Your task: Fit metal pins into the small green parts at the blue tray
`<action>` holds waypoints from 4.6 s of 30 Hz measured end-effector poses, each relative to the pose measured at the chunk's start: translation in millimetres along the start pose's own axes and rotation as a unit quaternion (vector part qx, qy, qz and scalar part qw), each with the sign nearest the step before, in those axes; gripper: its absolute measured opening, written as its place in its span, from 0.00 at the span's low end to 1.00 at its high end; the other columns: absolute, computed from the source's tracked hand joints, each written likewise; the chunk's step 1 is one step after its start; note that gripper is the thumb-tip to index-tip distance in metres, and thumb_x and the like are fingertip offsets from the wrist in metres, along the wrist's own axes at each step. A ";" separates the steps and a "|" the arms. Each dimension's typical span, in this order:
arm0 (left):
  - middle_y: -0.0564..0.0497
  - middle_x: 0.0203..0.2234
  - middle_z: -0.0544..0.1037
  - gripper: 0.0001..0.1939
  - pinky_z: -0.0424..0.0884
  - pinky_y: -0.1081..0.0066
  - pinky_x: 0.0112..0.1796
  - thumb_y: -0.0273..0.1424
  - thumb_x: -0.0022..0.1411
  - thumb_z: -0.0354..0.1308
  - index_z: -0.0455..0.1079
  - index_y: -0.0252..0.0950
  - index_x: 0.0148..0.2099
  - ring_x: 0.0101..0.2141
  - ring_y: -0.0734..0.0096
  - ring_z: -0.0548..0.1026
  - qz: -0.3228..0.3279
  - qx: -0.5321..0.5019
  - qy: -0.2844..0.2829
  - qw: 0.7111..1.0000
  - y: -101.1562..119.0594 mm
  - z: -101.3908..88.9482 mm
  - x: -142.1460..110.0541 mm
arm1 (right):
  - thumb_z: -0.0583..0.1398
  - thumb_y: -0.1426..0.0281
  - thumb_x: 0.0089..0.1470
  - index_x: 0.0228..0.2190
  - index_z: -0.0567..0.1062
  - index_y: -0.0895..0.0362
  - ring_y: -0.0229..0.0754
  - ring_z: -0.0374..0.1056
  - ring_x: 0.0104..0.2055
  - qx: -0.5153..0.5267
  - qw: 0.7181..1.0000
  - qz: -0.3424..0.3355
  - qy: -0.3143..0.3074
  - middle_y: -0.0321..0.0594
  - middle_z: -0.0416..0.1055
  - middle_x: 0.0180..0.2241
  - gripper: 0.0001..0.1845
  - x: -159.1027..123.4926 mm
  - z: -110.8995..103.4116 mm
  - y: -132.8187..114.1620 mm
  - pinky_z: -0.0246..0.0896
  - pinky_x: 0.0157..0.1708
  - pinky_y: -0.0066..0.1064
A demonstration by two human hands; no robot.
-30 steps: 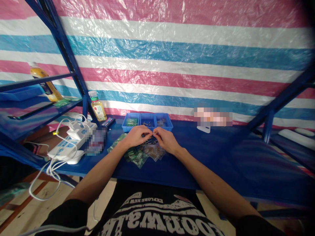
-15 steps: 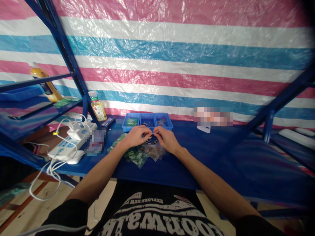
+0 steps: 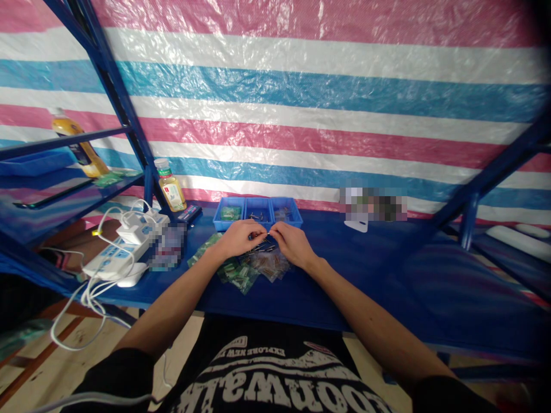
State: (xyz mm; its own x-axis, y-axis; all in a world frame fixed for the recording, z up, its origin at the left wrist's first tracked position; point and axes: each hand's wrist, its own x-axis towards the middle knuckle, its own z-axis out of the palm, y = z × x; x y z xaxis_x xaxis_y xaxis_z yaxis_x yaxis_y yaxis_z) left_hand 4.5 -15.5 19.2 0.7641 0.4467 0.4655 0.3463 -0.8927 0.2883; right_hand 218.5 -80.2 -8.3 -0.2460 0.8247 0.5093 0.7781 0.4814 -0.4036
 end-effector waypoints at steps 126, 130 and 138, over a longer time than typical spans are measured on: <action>0.55 0.26 0.80 0.14 0.64 0.72 0.30 0.35 0.68 0.60 0.79 0.43 0.53 0.27 0.69 0.76 -0.208 0.064 0.121 0.968 -14.5 1.5 1.9 | 0.60 0.71 0.64 0.35 0.74 0.51 0.43 0.71 0.40 -0.076 0.993 0.069 -0.064 0.37 0.77 0.38 0.04 -1.4 8.4 16.6 0.54 0.32 0.30; 0.55 0.25 0.79 0.14 0.63 0.73 0.30 0.35 0.70 0.57 0.79 0.42 0.53 0.26 0.71 0.75 -0.167 0.041 0.096 0.980 -9.7 0.6 1.6 | 0.64 0.68 0.63 0.35 0.75 0.52 0.42 0.70 0.37 -0.068 0.992 0.069 -0.075 0.36 0.76 0.36 0.03 -0.9 7.6 17.4 0.53 0.31 0.29; 0.55 0.25 0.79 0.14 0.62 0.73 0.30 0.37 0.70 0.57 0.79 0.43 0.53 0.26 0.71 0.75 -0.130 0.032 0.040 0.990 -9.3 6.0 0.2 | 0.65 0.68 0.62 0.35 0.78 0.51 0.42 0.71 0.40 -0.093 0.987 0.086 -0.100 0.37 0.75 0.38 0.02 0.0 8.8 17.6 0.54 0.32 0.29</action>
State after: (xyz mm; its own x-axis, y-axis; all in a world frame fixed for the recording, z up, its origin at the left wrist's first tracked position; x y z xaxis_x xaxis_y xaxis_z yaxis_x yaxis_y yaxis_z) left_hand 4.7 -7.5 11.6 0.5996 0.6629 0.4484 0.5611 -0.7477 0.3551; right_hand 227.2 -69.2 -22.1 -0.1957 0.9407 0.2770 0.9065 0.2813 -0.3148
